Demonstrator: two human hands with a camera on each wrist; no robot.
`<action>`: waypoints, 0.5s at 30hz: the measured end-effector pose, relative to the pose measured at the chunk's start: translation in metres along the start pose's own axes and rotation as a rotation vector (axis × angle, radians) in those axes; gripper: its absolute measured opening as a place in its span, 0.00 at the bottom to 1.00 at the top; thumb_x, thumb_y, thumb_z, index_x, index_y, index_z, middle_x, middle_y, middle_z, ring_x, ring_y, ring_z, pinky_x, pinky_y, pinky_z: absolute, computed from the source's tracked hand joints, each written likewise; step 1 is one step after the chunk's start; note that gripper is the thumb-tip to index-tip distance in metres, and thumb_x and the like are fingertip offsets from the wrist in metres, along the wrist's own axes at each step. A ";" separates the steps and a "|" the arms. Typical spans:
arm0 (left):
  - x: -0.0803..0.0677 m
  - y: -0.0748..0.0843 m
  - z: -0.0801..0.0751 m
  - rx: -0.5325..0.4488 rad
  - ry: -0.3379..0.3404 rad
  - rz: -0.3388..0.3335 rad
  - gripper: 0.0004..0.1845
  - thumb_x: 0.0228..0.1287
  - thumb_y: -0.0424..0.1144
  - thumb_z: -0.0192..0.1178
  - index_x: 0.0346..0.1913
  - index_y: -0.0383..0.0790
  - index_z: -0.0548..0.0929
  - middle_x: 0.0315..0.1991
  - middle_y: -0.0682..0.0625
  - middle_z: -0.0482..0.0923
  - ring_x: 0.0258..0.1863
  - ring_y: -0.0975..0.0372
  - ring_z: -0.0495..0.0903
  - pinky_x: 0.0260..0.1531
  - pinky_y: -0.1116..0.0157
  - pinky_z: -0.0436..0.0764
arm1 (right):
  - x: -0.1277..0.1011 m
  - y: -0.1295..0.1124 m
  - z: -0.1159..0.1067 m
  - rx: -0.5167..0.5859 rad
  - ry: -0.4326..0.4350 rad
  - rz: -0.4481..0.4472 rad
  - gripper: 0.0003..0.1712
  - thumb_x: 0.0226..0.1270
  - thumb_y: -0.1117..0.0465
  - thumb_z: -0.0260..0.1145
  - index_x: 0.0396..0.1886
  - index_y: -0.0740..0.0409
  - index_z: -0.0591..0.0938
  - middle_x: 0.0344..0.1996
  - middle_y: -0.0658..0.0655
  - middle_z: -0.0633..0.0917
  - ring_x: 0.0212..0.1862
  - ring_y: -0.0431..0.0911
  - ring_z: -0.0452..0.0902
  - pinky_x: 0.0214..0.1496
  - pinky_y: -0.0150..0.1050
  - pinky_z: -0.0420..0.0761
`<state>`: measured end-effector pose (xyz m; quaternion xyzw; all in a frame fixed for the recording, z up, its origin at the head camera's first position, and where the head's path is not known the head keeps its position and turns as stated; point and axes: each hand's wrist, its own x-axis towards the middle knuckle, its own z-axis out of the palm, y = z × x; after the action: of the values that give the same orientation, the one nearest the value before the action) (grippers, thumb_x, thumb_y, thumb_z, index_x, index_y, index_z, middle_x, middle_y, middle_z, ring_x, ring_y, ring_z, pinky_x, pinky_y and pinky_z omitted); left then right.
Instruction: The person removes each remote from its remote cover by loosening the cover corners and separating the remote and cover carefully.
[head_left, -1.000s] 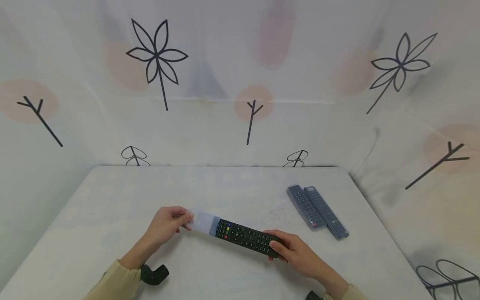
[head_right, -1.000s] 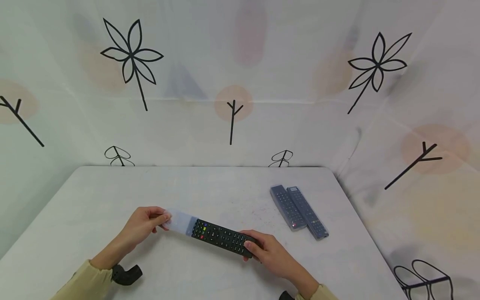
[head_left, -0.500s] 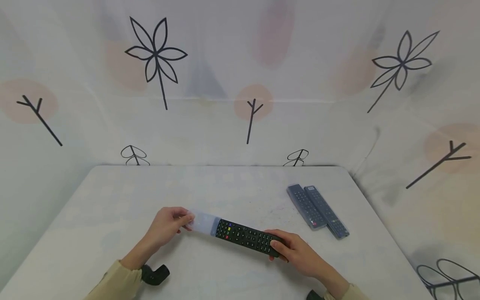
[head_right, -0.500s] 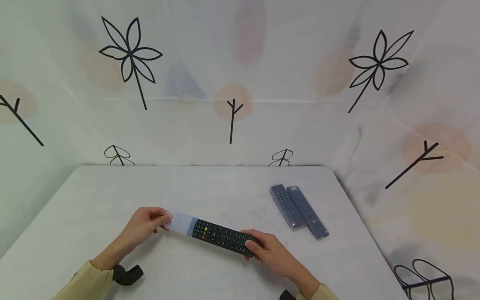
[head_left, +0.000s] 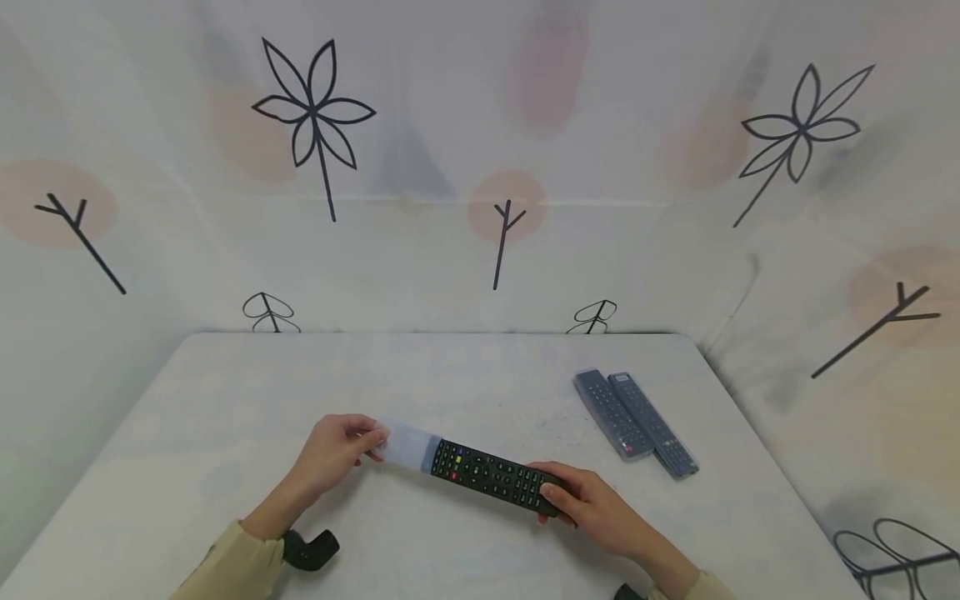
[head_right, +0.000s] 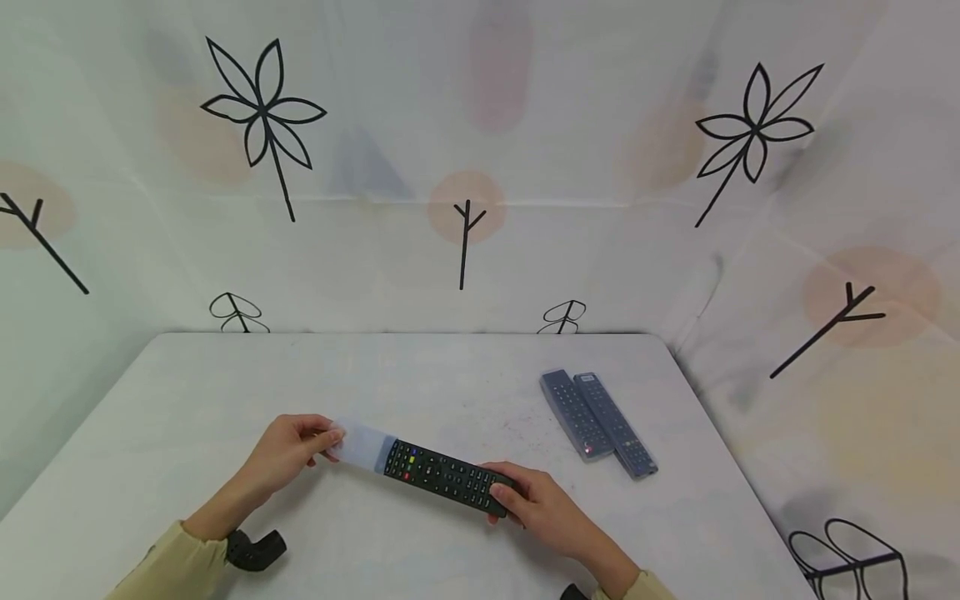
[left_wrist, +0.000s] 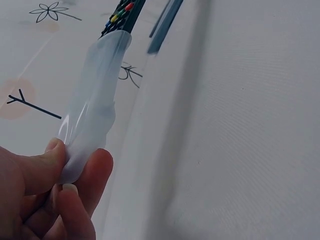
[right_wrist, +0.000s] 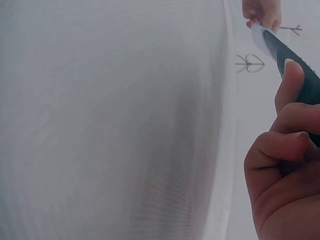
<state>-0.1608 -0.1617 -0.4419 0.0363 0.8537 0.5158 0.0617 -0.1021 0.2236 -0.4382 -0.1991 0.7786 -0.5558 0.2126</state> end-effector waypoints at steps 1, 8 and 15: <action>0.000 0.000 0.000 0.001 -0.001 0.003 0.07 0.65 0.39 0.67 0.41 0.38 0.87 0.31 0.52 0.85 0.30 0.60 0.84 0.28 0.63 0.80 | 0.000 0.000 0.000 0.000 0.000 -0.002 0.25 0.80 0.57 0.53 0.69 0.64 0.70 0.34 0.58 0.86 0.26 0.38 0.71 0.27 0.32 0.74; 0.000 0.001 0.000 0.007 -0.003 0.012 0.06 0.66 0.37 0.66 0.41 0.38 0.87 0.32 0.52 0.85 0.30 0.60 0.84 0.28 0.63 0.80 | -0.001 0.002 0.000 0.011 -0.004 -0.022 0.25 0.80 0.58 0.52 0.70 0.65 0.70 0.34 0.57 0.86 0.26 0.37 0.70 0.27 0.31 0.74; 0.000 -0.001 -0.007 0.014 0.004 0.013 0.09 0.68 0.40 0.65 0.43 0.37 0.87 0.32 0.50 0.85 0.31 0.59 0.84 0.30 0.61 0.80 | -0.004 0.005 -0.004 -0.017 0.012 -0.005 0.25 0.80 0.56 0.53 0.69 0.63 0.70 0.33 0.56 0.85 0.26 0.39 0.71 0.27 0.33 0.74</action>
<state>-0.1619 -0.1683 -0.4394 0.0414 0.8572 0.5103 0.0563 -0.1013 0.2302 -0.4414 -0.1994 0.7841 -0.5509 0.2047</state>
